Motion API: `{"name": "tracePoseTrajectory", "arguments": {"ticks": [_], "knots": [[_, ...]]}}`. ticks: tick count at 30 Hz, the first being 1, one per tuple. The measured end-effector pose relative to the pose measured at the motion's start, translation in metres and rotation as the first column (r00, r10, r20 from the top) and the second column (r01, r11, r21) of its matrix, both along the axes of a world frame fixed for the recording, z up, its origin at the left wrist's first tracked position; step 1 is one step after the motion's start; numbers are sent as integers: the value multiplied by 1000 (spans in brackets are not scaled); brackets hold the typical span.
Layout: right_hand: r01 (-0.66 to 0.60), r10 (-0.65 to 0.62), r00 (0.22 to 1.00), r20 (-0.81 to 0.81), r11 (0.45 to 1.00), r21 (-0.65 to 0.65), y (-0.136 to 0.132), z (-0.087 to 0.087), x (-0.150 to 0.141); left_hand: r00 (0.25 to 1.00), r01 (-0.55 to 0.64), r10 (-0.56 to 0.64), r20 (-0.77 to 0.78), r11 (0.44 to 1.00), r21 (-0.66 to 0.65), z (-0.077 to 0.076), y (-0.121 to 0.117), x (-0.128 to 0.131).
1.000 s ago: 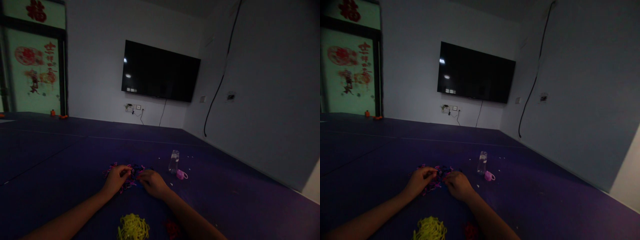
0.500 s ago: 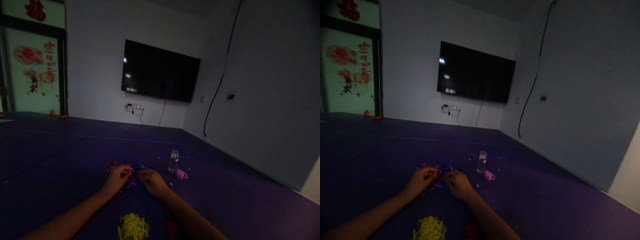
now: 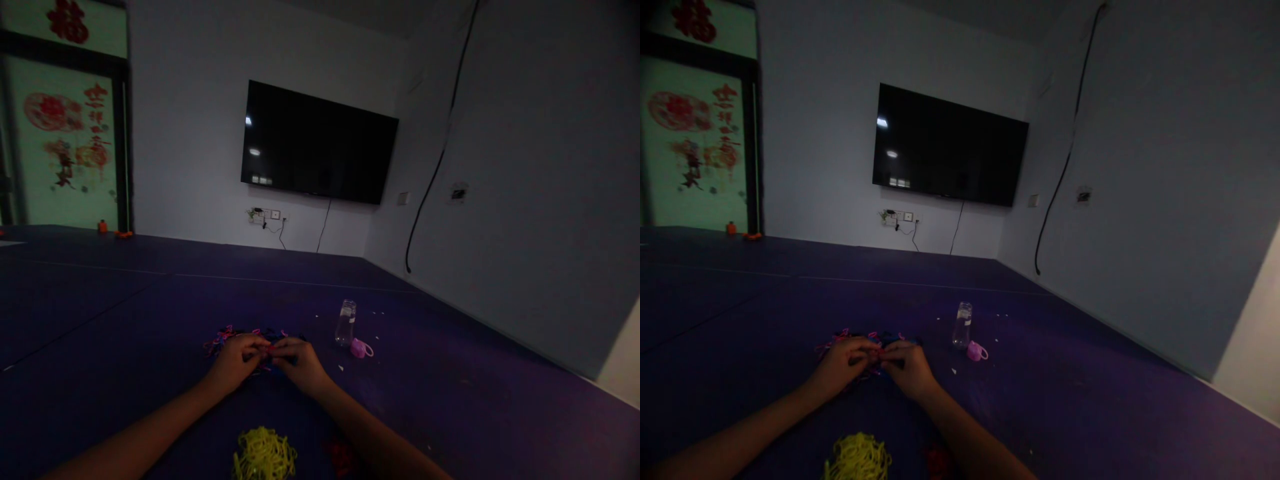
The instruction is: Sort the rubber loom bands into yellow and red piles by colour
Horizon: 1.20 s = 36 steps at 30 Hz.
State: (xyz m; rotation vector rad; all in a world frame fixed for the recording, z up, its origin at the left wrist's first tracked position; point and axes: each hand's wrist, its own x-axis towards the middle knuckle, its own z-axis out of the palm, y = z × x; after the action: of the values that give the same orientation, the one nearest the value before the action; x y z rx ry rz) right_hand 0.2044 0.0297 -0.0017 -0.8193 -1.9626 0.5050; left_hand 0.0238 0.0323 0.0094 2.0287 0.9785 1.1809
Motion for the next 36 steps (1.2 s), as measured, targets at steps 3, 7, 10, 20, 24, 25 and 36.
{"name": "tracePoseTrajectory", "arguments": {"ticks": [3,7,10,20,24,25,36], "knots": [[1,-1,1000,-17,1000,-12,1,-1,1,999,51,-51,19,999,6,1,-2,1],[30,-30,1000,2,999,-32,0,1,0,996,87,-87,20,996,-21,0,-3,1],[48,-46,999,27,997,-53,0,1,0,995,99,-98,4,995,-21,-2,-2,1],[150,-191,969,-155,958,-243,11,-8,5,981,-161,168,-99,985,67,-7,10,-4],[160,-225,952,-205,943,-290,14,-10,6,969,-165,171,-180,985,45,-10,14,-6],[161,-229,950,-213,941,-297,15,-10,7,964,-167,176,-200,984,60,-9,13,-5],[170,-239,949,-205,937,-306,17,-13,7,921,-133,184,-344,977,166,-7,10,-5]]}}
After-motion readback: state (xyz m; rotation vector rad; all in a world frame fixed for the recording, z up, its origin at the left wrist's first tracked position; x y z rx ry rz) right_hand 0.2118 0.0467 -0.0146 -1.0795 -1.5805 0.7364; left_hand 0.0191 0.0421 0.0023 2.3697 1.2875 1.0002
